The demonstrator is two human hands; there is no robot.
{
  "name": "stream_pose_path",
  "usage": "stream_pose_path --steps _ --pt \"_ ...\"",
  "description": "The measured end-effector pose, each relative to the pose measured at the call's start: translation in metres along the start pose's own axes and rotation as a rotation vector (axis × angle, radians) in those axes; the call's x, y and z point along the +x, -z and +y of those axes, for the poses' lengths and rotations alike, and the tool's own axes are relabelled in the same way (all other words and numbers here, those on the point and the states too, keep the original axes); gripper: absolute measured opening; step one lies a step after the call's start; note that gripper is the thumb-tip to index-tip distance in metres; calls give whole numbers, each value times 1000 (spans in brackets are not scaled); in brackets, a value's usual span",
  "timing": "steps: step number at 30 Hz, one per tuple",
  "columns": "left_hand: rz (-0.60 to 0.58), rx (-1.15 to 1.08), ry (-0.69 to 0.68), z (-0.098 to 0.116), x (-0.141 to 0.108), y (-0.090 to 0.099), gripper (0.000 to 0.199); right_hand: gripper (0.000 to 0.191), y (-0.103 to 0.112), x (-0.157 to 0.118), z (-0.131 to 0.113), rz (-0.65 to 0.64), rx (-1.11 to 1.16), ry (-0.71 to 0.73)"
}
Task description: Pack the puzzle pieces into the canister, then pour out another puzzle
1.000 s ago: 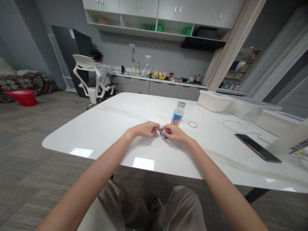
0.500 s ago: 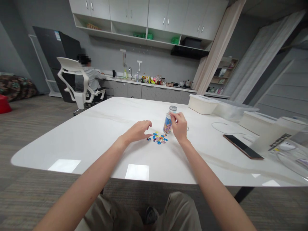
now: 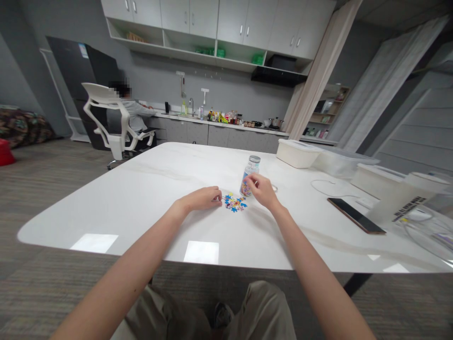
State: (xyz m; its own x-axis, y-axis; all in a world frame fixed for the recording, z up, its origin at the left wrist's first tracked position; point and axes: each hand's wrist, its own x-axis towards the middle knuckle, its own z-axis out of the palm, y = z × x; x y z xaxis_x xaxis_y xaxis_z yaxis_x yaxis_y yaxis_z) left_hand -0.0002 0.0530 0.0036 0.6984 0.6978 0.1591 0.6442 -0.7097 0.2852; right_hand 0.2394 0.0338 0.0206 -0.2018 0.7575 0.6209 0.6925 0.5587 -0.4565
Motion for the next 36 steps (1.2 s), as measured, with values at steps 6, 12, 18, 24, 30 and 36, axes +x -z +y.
stream_pose_path --steps 6,12,18,24,30,36 --pt "24 -86 -17 -4 1 -5 13 26 -16 -11 -4 -556 -16 101" --pt "22 -98 -14 -1 1 -2 8 13 -24 -12 -3 -577 -3 113" --pt "186 -216 -157 8 3 5 3 19 -28 -10 -4 -448 3 163" --pt "335 -186 -205 8 4 4 7 15 -28 -6 -10 -291 3 177" --pt "189 -29 -218 3 2 -1 12 25 -11 0 -5 290 -83 2" --pt "76 34 -244 6 3 -3 13 32 -3 11 16 522 -135 -151"
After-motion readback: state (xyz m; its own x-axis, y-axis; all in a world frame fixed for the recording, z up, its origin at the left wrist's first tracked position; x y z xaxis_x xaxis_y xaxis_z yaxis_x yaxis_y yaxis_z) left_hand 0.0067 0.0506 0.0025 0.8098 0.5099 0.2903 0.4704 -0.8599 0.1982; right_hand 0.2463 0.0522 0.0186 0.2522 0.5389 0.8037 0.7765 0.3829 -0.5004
